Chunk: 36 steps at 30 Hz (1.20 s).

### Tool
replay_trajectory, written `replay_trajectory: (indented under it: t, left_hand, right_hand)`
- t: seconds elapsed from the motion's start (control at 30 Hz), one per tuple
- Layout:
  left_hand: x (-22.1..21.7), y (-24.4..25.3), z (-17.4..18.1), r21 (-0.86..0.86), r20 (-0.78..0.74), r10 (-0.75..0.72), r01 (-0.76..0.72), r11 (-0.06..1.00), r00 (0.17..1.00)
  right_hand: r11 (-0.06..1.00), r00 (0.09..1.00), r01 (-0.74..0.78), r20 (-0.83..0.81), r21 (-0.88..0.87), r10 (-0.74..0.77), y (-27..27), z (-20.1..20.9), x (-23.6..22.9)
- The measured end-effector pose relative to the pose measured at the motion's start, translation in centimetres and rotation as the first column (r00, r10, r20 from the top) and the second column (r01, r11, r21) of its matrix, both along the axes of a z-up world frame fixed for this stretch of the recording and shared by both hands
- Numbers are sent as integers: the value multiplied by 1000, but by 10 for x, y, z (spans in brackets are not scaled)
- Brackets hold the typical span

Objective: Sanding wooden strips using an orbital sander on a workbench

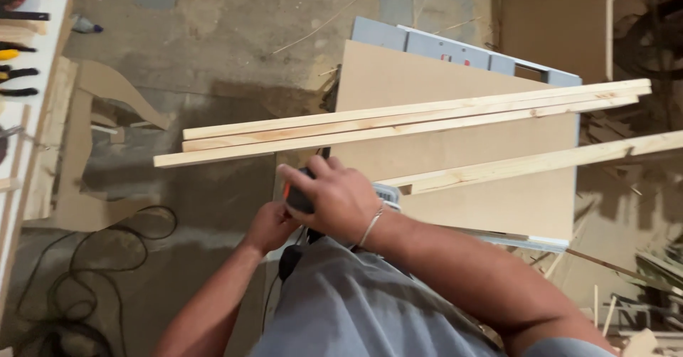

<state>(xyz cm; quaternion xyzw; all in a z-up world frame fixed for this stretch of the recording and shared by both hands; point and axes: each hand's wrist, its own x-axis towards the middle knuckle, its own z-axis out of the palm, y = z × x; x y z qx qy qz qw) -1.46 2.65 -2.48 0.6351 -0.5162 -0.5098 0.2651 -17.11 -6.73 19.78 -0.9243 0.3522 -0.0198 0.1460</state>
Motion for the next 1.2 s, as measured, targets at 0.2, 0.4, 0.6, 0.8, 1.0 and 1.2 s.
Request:
replay_trajectory:
  t: [0.2, 0.4, 0.6, 0.8, 1.0, 1.2]
  left_hand:
    - [0, 13, 36, 73, 75, -48, 42, 996, 996]
    - [20, 32, 1, 235, 94, 62, -83, 968, 994]
    - [63, 55, 13, 275, -32, 213, -197, 941, 976]
    - [81, 46, 49, 372, 78, 129, -149, 916, 989]
    - [106, 40, 60, 423, 198, 92, -170, 890, 976]
    - [167, 51, 56, 378, 471, 4, -206, 902, 882]
  right_hand:
    - [997, 996, 69, -54, -36, -71, 11, 3, -17]
    - [969, 966, 244, -93, 34, -240, -6, 25, -74]
    - [791, 771, 610, -267, 48, -578, -41, 21, -163]
    - [602, 578, 798, -308, 22, -756, -68, 48, -227]
    - [435, 395, 899, -322, -60, -860, -91, 55, -301]
    - [347, 321, 934, -221, -87, -921, -102, 43, -375]
